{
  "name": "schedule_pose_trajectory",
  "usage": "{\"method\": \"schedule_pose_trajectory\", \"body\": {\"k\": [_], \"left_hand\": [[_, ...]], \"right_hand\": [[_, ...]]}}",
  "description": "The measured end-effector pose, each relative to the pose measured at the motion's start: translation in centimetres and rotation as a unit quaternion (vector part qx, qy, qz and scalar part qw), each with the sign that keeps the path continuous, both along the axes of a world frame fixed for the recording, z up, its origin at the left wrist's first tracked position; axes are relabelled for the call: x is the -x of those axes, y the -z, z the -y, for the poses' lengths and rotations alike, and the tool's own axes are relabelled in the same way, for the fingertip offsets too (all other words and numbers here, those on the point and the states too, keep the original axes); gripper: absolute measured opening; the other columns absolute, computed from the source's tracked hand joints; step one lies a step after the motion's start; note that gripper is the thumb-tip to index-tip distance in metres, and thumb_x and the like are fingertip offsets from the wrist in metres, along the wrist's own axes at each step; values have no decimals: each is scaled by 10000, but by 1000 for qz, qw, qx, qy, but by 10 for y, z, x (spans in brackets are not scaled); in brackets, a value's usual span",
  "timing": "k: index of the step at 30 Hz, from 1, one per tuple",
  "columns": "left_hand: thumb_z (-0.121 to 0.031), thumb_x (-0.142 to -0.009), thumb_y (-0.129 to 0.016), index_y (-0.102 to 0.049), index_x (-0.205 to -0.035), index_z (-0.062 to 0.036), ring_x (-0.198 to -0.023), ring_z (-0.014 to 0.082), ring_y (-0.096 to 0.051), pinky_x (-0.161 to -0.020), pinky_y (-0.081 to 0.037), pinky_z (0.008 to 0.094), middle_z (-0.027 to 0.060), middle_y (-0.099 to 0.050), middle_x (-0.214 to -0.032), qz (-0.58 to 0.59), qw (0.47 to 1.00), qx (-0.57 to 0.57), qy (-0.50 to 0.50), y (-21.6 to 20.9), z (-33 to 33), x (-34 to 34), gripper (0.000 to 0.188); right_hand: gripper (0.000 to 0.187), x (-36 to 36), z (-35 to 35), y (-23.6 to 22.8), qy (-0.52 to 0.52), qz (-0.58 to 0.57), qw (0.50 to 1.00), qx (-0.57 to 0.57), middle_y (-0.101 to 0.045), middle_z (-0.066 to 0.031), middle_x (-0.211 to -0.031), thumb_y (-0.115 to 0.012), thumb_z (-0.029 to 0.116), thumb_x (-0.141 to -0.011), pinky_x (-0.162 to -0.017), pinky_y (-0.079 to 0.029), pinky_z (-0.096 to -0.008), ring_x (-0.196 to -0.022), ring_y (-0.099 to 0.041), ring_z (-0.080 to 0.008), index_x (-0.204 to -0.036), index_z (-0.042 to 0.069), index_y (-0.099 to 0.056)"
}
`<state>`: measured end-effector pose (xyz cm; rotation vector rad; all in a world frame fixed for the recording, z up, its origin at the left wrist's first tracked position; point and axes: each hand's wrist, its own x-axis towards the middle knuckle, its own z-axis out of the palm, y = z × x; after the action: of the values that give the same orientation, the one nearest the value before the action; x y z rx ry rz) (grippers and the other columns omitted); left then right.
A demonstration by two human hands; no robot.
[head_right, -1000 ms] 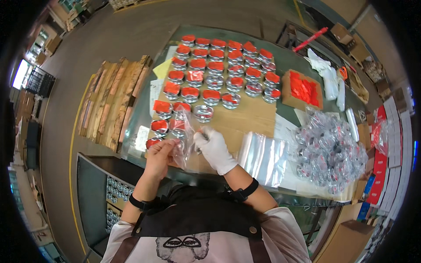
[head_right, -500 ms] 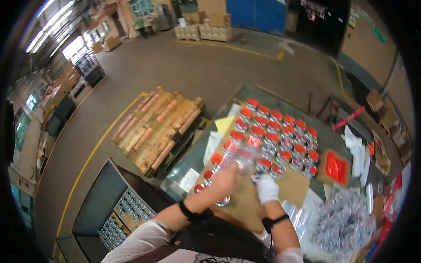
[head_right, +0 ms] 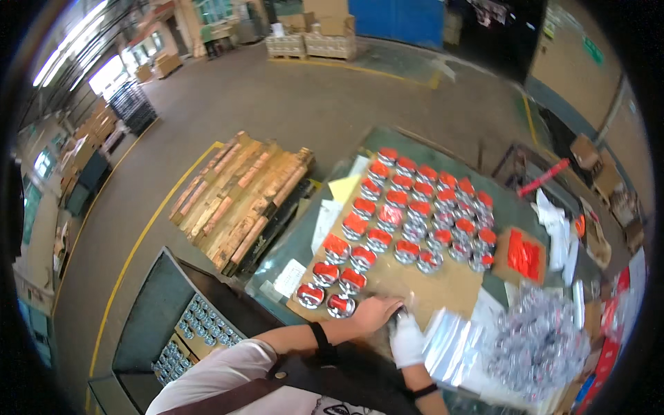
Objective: The person places red protective covers onto a grid of silver metal parts arranged on a table. After covering the parts, the person picks them up one by one and places them into clear plastic bags. The person then seals the bags and stacks them on the table.
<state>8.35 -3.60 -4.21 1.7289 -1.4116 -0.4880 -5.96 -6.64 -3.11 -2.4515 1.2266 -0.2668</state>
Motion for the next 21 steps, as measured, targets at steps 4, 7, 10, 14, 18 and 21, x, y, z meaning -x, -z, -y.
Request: {"method": "schedule_pose_trajectory", "body": {"k": [4, 7, 10, 14, 18, 21], "left_hand": [[-158, -880, -535, -595, -1059, -98, -694, 341, -652, -584, -533, 444, 161, -652, -884, 117, 980, -126, 97, -37, -2, 20, 198], [-268, -905, -590, -537, -1136, -14, -845, 391, -612, -731, -521, 459, 216, -599, -1014, 44, 999, 12, -18, -28, -4, -1, 347], [-385, -875, -646, -482, -1204, 37, -986, 406, -578, -832, -494, 463, 254, -572, -1069, 93, 995, -36, -25, -16, 0, -7, 560], [-406, -843, -695, -484, -1200, 88, -911, 398, -597, -792, -496, 427, 243, -606, -1014, -2, 993, -118, -28, -9, -1, -9, 644], [-313, -920, -628, -593, -1087, 67, -670, 276, -628, -624, -501, 374, 117, -654, -795, -217, 958, -188, -13, 30, 0, -11, 417], [-214, -924, -620, -636, -1010, 39, -631, 276, -615, -596, -486, 380, 146, -656, -761, -134, 979, -145, -51, 2, 2, -10, 268]], "right_hand": [[234, -6, 50, 27, -164, 24, 985, 39, -668, -185, -952, -556, 188, -866, -752, -522, -461, -857, -650, -350, -1057, 75, -629], [197, -19, 36, -28, -13, 5, 996, -91, -655, -207, -959, -529, 183, -883, -744, -519, -489, -864, -644, -393, -1014, 58, -608], [211, -8, 23, -3, 9, 11, 998, -69, -644, -245, -920, -571, 218, -875, -726, -515, -504, -848, -635, -418, -996, 46, -591], [249, -1, 17, 2, 75, 143, 979, -125, -638, -252, -903, -628, 242, -863, -714, -514, -498, -839, -627, -428, -996, 35, -588], [237, 2, 9, 14, 99, 195, 965, -143, -640, -244, -904, -624, 233, -863, -708, -516, -497, -842, -629, -423, -996, 39, -592], [239, 1, 7, 17, 94, 147, 978, -117, -640, -241, -902, -613, 245, -869, -698, -516, -492, -837, -634, -413, -990, 40, -591]]}}
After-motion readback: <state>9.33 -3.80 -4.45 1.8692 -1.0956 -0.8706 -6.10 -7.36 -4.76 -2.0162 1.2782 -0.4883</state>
